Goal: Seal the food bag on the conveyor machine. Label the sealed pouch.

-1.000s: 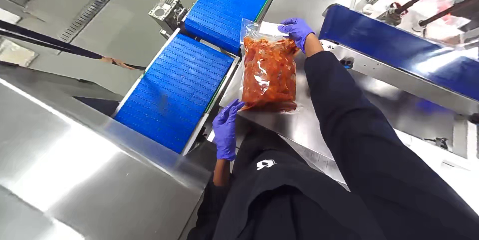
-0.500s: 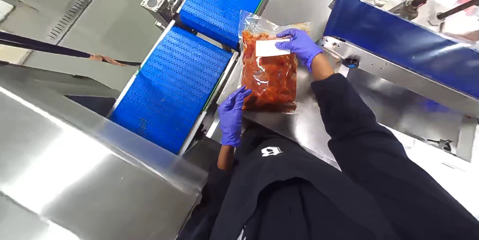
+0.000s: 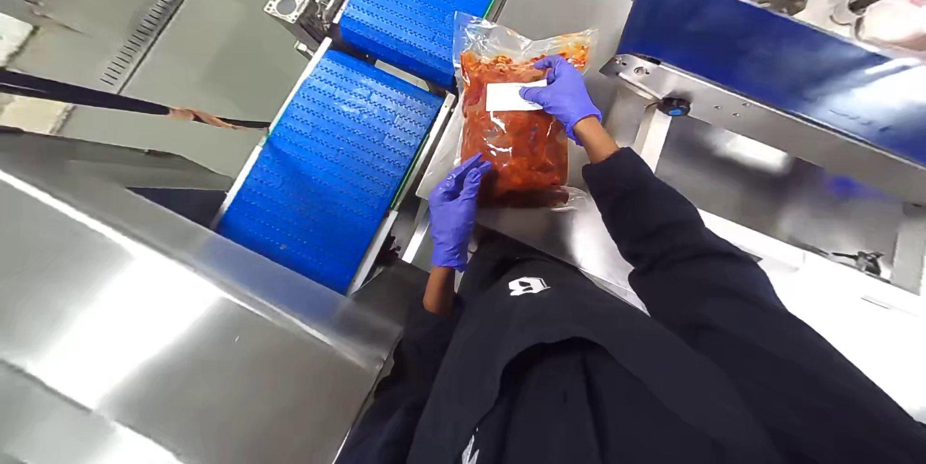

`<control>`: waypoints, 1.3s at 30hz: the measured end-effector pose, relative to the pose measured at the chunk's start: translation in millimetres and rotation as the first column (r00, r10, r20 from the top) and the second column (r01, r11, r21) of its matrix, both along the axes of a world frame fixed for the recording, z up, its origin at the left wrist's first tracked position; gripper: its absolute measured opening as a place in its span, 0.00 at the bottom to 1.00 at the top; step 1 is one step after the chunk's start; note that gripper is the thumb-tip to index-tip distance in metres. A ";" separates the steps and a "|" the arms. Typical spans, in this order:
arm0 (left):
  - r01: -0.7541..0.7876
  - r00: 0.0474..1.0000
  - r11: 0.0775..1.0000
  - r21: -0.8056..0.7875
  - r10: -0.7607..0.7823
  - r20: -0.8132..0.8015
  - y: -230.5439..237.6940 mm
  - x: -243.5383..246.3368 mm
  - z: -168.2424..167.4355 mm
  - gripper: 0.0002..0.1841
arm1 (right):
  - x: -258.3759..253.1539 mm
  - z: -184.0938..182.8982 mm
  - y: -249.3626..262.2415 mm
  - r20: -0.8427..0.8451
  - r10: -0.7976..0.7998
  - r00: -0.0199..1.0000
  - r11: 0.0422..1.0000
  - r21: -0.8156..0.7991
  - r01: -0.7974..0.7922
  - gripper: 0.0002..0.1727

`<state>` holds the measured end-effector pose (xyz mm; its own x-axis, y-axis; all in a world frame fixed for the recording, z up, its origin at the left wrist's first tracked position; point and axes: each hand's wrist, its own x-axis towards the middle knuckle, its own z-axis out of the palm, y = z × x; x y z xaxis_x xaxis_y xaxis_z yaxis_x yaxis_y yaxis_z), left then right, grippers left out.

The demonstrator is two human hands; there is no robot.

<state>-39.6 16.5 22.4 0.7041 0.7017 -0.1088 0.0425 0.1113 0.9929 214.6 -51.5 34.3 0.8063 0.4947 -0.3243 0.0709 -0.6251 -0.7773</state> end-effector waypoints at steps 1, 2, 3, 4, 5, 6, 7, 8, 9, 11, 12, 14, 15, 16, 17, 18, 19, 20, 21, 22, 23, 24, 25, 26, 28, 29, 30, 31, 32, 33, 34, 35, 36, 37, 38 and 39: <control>0.009 1.000 1.000 0.026 -0.008 -0.027 1.6 1.2 -1.2 0.15 | 0.1 0.8 -1.9 0.058 0.004 0.998 0.999 -0.032 -0.002 0.42; 0.022 0.998 0.997 0.069 -0.017 -0.065 4.1 2.9 -2.3 0.15 | 1.5 0.1 -5.3 0.129 0.011 0.992 0.999 -0.044 -0.006 0.47; 0.042 0.994 0.992 0.123 -0.028 -0.108 6.9 4.8 -3.1 0.17 | 2.2 -0.3 -10.7 0.200 0.021 0.980 0.999 -0.046 -0.012 0.51; 0.067 0.988 0.980 0.187 -0.039 -0.148 9.7 7.0 -3.3 0.18 | -0.4 1.3 -18.0 0.263 0.030 0.964 0.999 -0.040 -0.021 0.53; 0.102 0.982 0.961 0.256 -0.056 -0.179 12.3 9.7 -3.1 0.21 | -6.9 3.8 -26.9 0.322 0.042 0.946 0.999 -0.024 -0.036 0.52; 0.134 0.978 0.935 0.328 -0.071 -0.195 13.9 12.7 -3.1 0.25 | -18.1 5.9 -36.9 0.377 0.056 0.924 0.998 0.007 -0.064 0.50; 0.170 0.975 0.898 0.405 -0.094 -0.201 14.2 16.0 -2.8 0.29 | -33.9 8.1 -47.1 0.413 0.081 0.907 0.994 0.031 -0.103 0.47; 0.199 0.974 0.845 0.496 -0.114 -0.197 13.1 20.1 -4.5 0.32 | -49.5 4.3 -55.1 0.463 0.104 0.880 0.989 0.049 -0.143 0.43; 0.221 0.971 0.794 0.566 -0.128 -0.200 10.5 25.8 -7.1 0.34 | -63.9 -4.3 -59.7 0.518 0.125 0.847 0.983 0.049 -0.175 0.41; 0.264 0.963 0.706 0.657 -0.158 -0.217 0.8 41.2 -17.1 0.36 | -92.2 -21.6 -59.8 0.545 0.173 0.820 0.978 0.001 -0.207 0.38; 0.298 0.953 0.661 0.689 -0.170 -0.249 -4.7 49.6 -24.0 0.36 | -105.6 -28.8 -58.2 0.540 0.209 0.816 0.974 -0.042 -0.222 0.37; 0.378 0.921 0.607 0.699 -0.174 -0.348 -14.3 60.5 -36.0 0.39 | -125.7 -42.4 -54.3 0.532 0.246 0.810 0.969 -0.115 -0.219 0.34; 0.392 0.914 0.599 0.698 -0.163 -0.373 -17.4 61.9 -38.8 0.40 | -130.3 -48.3 -53.5 0.560 0.232 0.796 0.973 -0.127 -0.195 0.33; 0.394 0.912 0.592 0.703 -0.154 -0.381 -19.3 62.5 -40.7 0.40 | -131.7 -52.0 -53.6 0.584 0.224 0.780 0.975 -0.135 -0.179 0.32; 0.390 0.912 0.585 0.711 -0.143 -0.384 -21.4 61.7 -42.7 0.40 | -133.1 -54.3 -55.0 0.597 0.226 0.769 0.974 -0.149 -0.170 0.33; 0.382 0.915 0.580 0.720 -0.127 -0.383 -23.9 60.5 -44.6 0.40 | -134.9 -56.5 -56.5 0.607 0.223 0.763 0.975 -0.155 -0.162 0.32; 0.374 0.915 0.574 0.728 -0.103 -0.389 -27.0 59.6 -45.9 0.40 | -136.7 -59.7 -58.0 0.618 0.219 0.755 0.975 -0.156 -0.155 0.32; 0.372 0.912 0.566 0.736 -0.073 -0.404 -30.9 58.7 -47.0 0.40 | -138.6 -63.1 -60.0 0.624 0.214 0.751 0.977 -0.156 -0.149 0.32; 0.364 0.910 0.553 0.749 -0.042 -0.412 -34.2 58.6 -49.0 0.39 | -140.1 -66.5 -61.9 0.631 0.207 0.748 0.978 -0.154 -0.141 0.31; 0.360 0.909 0.535 0.764 -0.017 -0.417 -37.2 59.2 -51.8 0.40 | -140.7 -70.3 -63.9 0.644 0.202 0.738 0.979 -0.154 -0.133 0.31; 0.361 0.906 0.516 0.777 0.003 -0.423 -40.0 59.3 -55.0 0.40 | -141.4 -74.5 -66.0 0.659 0.197 0.726 0.980 -0.155 -0.125 0.30; 0.363 0.902 0.494 0.791 0.027 -0.431 -42.7 59.4 -57.9 0.40 | -142.3 -78.7 -67.8 0.669 0.194 0.718 0.980 -0.159 -0.118 0.29; 0.372 0.894 0.470 0.800 0.050 -0.446 -45.3 58.9 -60.1 0.40 | -143.4 -82.4 -69.4 0.673 0.195 0.714 0.980 -0.166 -0.111 0.29; 0.386 0.884 0.441 0.810 0.073 -0.461 -46.7 58.4 -62.6 0.40 | -144.3 -85.2 -70.0 0.671 0.197 0.715 0.979 -0.175 -0.105 0.29; 0.435 0.854 0.389 0.812 0.108 -0.509 -48.1 60.9 -68.7 0.41 | -141.2 -89.7 -70.3 0.653 0.231 0.721 0.969 -0.219 -0.112 0.30; 0.445 0.846 0.375 0.813 0.122 -0.519 -49.8 62.9 -72.4 0.41 | -139.0 -95.1 -71.8 0.658 0.241 0.713 0.966 -0.230 -0.115 0.30; 0.450 0.843 0.358 0.818 0.132 -0.521 -50.2 65.5 -75.5 0.41 | -137.2 -102.3 -72.6 0.671 0.236 0.703 0.968 -0.226 -0.110 0.30; 0.459 0.838 0.344 0.819 0.137 -0.528 -49.2 68.4 -77.7 0.41 | -134.9 -107.8 -71.7 0.681 0.222 0.698 0.972 -0.210 -0.104 0.30; 0.479 0.826 0.337 0.810 0.139 -0.547 -48.2 69.9 -78.2 0.41 | -133.6 -110.3 -70.3 0.677 0.210 0.706 0.976 -0.192 -0.107 0.30; 0.498 0.815 0.341 0.798 0.132 -0.565 -46.9 71.6 -78.5 0.40 | -131.3 -110.8 -68.5 0.663 0.206 0.719 0.977 -0.185 -0.109 0.30; 0.504 0.812 0.345 0.792 0.125 -0.571 -45.1 73.6 -79.5 0.40 | -128.6 -109.1 -66.3 0.643 0.204 0.738 0.977 -0.181 -0.112 0.30; 0.498 0.817 0.351 0.793 0.118 -0.565 -43.9 75.5 -80.7 0.40 | -126.2 -105.6 -64.7 0.625 0.205 0.754 0.977 -0.180 -0.116 0.30; 0.489 0.823 0.359 0.795 0.111 -0.556 -42.7 75.7 -81.2 0.40 | -125.6 -100.6 -63.4 0.606 0.206 0.768 0.977 -0.175 -0.124 0.30; 0.487 0.826 0.362 0.795 0.104 -0.553 -41.4 76.3 -80.3 0.39 | -124.8 -93.5 -62.1 0.571 0.207 0.794 0.977 -0.165 -0.135 0.30; 0.487 0.827 0.371 0.790 0.093 -0.554 -42.0 78.5 -78.6 0.38 | -123.1 -85.9 -62.9 0.527 0.207 0.824 0.977 -0.154 -0.147 0.30; 0.494 0.825 0.382 0.781 0.077 -0.559 -43.3 81.9 -75.0 0.39 | -120.6 -80.2 -64.9 0.475 0.207 0.856 0.977 -0.139 -0.159 0.31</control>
<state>42.3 -26.9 -52.6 0.8977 0.4227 0.1244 0.3621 -0.8686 0.3382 93.9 -116.4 -45.9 0.7708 0.6363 0.0319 0.5432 -0.6301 -0.5549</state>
